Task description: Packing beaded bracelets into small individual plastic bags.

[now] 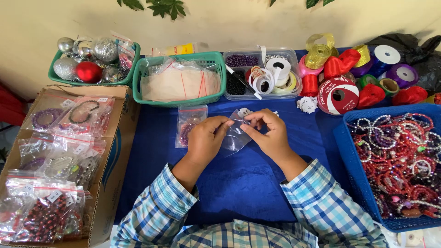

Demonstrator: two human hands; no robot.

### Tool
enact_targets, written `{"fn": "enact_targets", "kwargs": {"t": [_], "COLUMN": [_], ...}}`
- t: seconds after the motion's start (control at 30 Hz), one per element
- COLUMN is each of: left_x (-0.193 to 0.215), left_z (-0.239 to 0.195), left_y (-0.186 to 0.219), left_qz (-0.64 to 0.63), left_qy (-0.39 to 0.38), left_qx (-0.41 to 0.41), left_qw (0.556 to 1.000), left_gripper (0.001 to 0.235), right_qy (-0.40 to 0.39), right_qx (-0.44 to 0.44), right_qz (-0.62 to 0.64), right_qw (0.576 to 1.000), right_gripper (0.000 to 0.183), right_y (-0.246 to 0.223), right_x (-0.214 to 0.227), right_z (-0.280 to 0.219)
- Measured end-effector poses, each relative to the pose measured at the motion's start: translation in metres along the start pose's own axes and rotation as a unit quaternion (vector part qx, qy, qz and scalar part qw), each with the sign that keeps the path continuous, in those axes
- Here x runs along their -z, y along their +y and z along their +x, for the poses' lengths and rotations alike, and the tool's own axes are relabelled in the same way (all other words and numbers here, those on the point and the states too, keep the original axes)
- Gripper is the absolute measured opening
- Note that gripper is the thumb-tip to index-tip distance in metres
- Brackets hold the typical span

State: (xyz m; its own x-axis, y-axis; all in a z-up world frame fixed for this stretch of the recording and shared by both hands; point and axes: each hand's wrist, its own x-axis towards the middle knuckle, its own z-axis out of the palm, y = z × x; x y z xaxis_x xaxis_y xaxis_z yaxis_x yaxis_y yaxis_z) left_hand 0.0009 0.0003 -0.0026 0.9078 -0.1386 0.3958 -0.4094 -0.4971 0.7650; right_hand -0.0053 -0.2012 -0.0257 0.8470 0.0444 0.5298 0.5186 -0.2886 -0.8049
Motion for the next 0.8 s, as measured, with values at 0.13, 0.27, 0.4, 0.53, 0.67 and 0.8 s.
{"fn": "enact_targets", "kwargs": {"t": [0.13, 0.27, 0.4, 0.53, 0.67, 0.8], "left_x": [0.0, 0.0, 0.002, 0.002, 0.002, 0.006], "left_z": [0.0, -0.001, 0.0, 0.001, 0.001, 0.003], "left_y": [-0.001, -0.001, 0.002, 0.001, 0.005, 0.011], "left_qz": [0.02, 0.036, 0.055, 0.067, 0.058, 0.014], "left_qy": [-0.006, 0.005, -0.012, -0.041, -0.042, -0.047], "left_qx": [-0.004, -0.056, -0.04, -0.015, 0.003, 0.012], "left_qw": [1.0, 0.998, 0.998, 0.997, 0.997, 0.999], "left_gripper": [0.017, 0.016, 0.017, 0.019, 0.022, 0.023], "right_qy": [-0.019, -0.03, -0.033, -0.045, -0.034, -0.051], "right_qx": [0.018, -0.03, -0.009, 0.064, 0.031, 0.048], "right_qz": [-0.015, 0.021, -0.009, -0.019, -0.05, -0.08], "right_qw": [1.0, 0.999, 0.999, 0.997, 0.998, 0.994], "right_gripper": [0.023, 0.02, 0.014, 0.012, 0.009, 0.01], "right_y": [0.005, 0.011, 0.009, -0.005, 0.003, -0.002], "right_x": [0.002, 0.002, 0.002, 0.003, 0.002, 0.0], "right_z": [-0.001, -0.001, 0.0, 0.006, 0.002, 0.007]}}
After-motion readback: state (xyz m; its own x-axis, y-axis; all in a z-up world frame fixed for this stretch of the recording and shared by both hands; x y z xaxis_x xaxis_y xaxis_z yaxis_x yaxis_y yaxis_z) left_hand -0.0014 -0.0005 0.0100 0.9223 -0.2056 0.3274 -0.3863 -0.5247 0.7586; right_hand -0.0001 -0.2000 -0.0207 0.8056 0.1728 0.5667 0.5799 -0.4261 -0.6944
